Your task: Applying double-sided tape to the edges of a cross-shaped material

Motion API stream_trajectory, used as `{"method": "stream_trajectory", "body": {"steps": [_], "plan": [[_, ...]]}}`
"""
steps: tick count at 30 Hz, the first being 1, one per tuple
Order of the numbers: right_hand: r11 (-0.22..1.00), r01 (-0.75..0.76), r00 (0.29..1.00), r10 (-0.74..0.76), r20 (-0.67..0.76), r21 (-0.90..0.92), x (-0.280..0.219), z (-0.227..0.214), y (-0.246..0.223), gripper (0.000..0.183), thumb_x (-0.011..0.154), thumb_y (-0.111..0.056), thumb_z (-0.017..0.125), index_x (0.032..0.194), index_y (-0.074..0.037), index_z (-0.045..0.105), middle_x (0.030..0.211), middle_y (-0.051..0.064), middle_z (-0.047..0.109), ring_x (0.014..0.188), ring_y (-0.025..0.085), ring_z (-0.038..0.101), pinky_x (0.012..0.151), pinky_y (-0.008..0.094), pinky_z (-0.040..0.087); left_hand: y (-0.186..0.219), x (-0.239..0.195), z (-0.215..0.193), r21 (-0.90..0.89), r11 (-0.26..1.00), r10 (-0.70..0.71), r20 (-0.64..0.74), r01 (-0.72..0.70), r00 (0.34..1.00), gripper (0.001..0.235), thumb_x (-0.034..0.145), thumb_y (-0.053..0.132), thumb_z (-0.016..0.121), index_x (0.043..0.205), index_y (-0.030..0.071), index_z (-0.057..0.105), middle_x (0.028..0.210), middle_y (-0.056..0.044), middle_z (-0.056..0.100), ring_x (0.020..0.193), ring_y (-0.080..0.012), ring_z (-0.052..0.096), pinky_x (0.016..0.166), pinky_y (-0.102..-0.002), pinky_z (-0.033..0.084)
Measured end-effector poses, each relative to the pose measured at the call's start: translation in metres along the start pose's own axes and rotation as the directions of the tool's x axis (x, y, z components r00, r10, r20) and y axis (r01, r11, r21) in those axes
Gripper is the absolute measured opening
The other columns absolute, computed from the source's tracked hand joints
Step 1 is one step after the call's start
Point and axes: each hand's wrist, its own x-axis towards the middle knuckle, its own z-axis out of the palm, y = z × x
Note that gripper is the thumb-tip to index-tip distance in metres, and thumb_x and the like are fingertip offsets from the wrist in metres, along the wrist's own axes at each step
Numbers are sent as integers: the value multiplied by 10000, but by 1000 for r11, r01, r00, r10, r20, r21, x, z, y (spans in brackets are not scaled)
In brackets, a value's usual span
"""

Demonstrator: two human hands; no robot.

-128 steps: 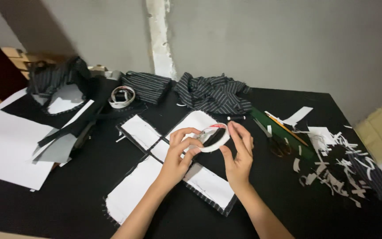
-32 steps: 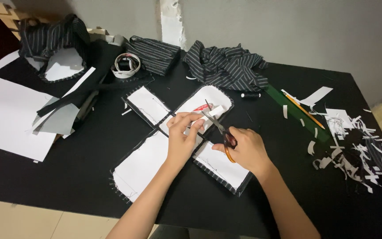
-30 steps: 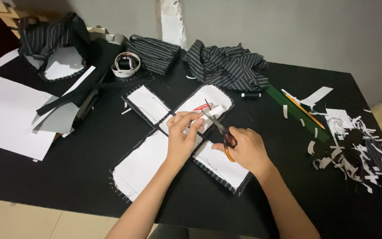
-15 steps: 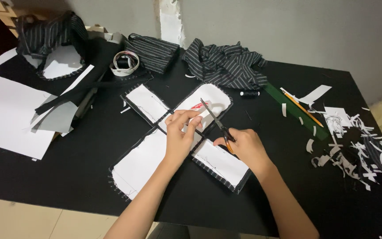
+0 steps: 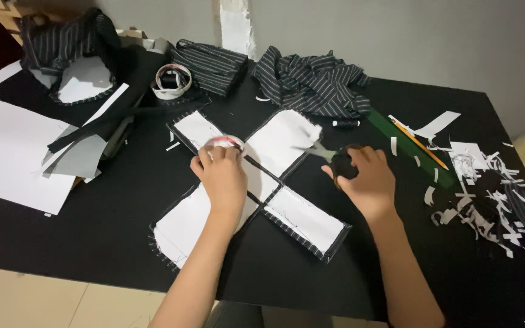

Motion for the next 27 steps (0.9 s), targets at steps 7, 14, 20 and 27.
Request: {"method": "stream_trajectory", "body": {"steps": [7,14,20,27], "plan": [[935,286,897,-338,-284,-208,5,45,29,532,559,-228,797,1066,-131,668,947,62,575,1000,288,554,824,340,472,26,13,-33,-691,714,-48,116,116,992,57,874,181,665,922,154,680,933,-15,573,1074,-251,453,927,-443,229],[954,282,937,-296,-186,-99,-2,34,11,451,704,-172,742,1127,-56,636,1052,120,563,1053,276,524,918,297,366,34,14,-50,-819,529,74,307,223,949,87,752,191,736,822,230,702,866,56,652,994,-180,547,935,-357,295],[961,259,952,-270,-146,-95,-1,30,7,442,675,-260,769,1081,-118,665,998,62,569,996,215,525,861,303,358,38,11,-47,-866,455,155,310,210,938,70,752,140,725,799,186,702,833,25,652,928,-180,570,939,-368,323],[886,340,930,-366,-27,-315,8,67,44,476,580,-475,715,1001,-274,620,894,-108,496,942,106,462,796,310,351,48,11,-69,-919,394,218,103,9,970,80,771,135,743,797,168,674,906,4,625,951,-178,563,965,-368,305]]}}
